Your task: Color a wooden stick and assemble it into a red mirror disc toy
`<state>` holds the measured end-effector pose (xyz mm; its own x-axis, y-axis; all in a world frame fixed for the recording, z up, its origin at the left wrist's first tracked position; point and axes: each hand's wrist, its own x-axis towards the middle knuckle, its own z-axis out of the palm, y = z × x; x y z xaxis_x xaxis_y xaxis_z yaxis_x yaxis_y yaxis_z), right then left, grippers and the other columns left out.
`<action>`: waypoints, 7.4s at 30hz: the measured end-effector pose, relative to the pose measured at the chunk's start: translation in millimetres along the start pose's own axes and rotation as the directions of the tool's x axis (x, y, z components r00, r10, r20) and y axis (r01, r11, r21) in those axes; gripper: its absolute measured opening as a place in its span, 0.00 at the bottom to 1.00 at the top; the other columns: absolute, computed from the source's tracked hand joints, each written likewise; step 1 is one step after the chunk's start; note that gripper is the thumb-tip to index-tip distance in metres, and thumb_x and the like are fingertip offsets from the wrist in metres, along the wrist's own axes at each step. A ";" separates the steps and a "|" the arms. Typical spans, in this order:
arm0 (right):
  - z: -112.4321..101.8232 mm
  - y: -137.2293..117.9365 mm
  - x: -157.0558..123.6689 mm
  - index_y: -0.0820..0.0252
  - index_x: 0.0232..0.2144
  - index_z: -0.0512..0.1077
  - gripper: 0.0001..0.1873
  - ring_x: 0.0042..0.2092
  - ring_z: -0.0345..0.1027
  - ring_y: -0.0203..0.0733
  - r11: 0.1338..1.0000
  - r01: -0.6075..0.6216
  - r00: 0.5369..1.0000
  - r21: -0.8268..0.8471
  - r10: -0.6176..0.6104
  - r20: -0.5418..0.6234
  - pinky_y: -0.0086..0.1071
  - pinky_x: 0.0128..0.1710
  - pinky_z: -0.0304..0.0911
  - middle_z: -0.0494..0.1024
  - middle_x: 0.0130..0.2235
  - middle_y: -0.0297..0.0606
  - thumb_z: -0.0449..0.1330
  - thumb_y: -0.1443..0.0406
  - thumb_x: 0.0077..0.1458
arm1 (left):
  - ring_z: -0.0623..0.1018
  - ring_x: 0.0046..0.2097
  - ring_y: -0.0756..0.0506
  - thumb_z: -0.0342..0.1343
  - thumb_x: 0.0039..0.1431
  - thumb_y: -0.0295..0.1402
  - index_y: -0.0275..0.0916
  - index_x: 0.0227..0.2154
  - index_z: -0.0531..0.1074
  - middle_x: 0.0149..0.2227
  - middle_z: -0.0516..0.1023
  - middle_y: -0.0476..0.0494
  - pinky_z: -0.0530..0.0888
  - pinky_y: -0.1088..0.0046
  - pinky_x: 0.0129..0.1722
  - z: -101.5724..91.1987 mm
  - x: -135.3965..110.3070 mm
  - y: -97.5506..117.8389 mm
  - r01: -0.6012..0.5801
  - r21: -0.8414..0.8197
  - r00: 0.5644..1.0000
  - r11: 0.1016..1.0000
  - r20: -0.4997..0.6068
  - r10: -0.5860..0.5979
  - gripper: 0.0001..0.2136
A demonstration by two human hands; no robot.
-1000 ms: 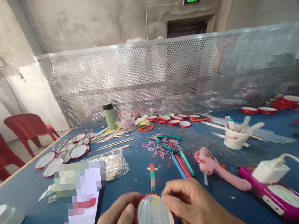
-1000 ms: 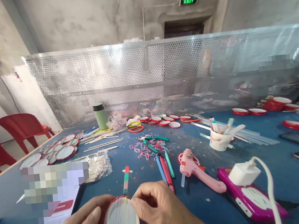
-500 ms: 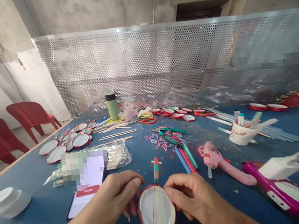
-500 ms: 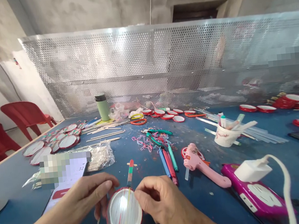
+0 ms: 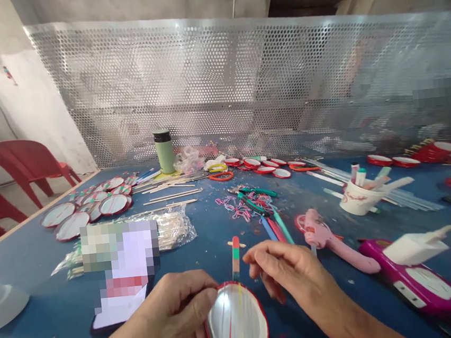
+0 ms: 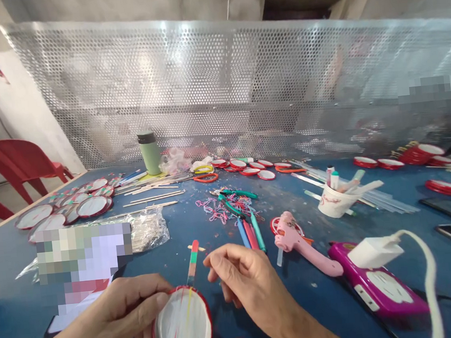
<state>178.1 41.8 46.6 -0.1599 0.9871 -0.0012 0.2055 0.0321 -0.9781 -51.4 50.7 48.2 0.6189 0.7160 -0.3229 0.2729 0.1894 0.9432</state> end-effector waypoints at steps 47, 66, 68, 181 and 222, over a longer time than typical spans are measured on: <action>-0.6 0.0 -0.8 0.60 0.29 0.76 0.21 0.22 0.65 0.30 0.989 0.047 0.999 -0.137 -0.050 -0.018 0.26 0.24 0.60 0.80 0.30 0.35 0.58 0.50 0.63 | 0.73 0.21 0.51 0.51 0.58 0.59 0.36 0.30 0.71 0.20 0.68 0.50 0.67 0.79 0.19 5.0 -3.0 4.1 0.038 0.108 0.999 0.993 0.032 -0.041 0.26; -1.2 1.3 -2.2 0.61 0.36 0.78 0.25 0.22 0.66 0.31 0.999 0.035 0.999 -0.029 -0.036 -0.035 0.27 0.23 0.60 0.80 0.31 0.38 0.57 0.45 0.62 | 0.75 0.25 0.49 0.49 0.56 0.63 0.36 0.32 0.72 0.22 0.70 0.48 0.70 0.77 0.23 4.8 -1.8 0.0 0.016 0.096 1.000 0.995 0.014 -0.018 0.30; -1.7 -1.3 -2.0 0.62 0.39 0.78 0.27 0.22 0.66 0.32 0.999 0.052 0.996 -0.006 -0.052 -0.073 0.27 0.22 0.60 0.79 0.30 0.39 0.56 0.44 0.62 | 0.75 0.25 0.49 0.50 0.55 0.65 0.35 0.32 0.71 0.23 0.71 0.47 0.71 0.77 0.23 3.4 0.5 -1.1 0.012 0.083 1.000 0.997 0.009 -0.013 0.31; -6.2 44.9 10.9 0.51 0.44 0.79 0.14 0.40 0.83 0.46 0.652 0.301 0.883 -0.696 -0.467 -0.055 0.31 0.38 0.79 0.86 0.42 0.37 0.55 0.57 0.64 | 0.74 0.32 0.50 0.49 0.60 0.29 0.34 0.43 0.82 0.34 0.82 0.43 0.66 0.78 0.29 -3.5 15.9 -12.6 -0.115 0.396 0.980 0.911 -0.106 0.169 0.17; -0.9 20.4 2.3 0.56 0.39 0.74 0.10 0.35 0.81 0.38 0.507 0.367 0.811 -0.780 -0.585 0.001 0.28 0.34 0.72 0.84 0.36 0.32 0.53 0.69 0.65 | 0.75 0.21 0.50 0.53 0.62 0.50 0.32 0.47 0.73 0.21 0.74 0.48 0.72 0.78 0.19 -5.5 8.1 -14.5 -0.100 -0.050 0.983 0.994 -0.157 0.091 0.24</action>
<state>182.8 44.8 26.8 -0.2507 0.7814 0.5714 0.7985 0.5006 -0.3343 -54.4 57.4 32.3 0.5175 0.8271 -0.2195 0.1723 0.1505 0.9735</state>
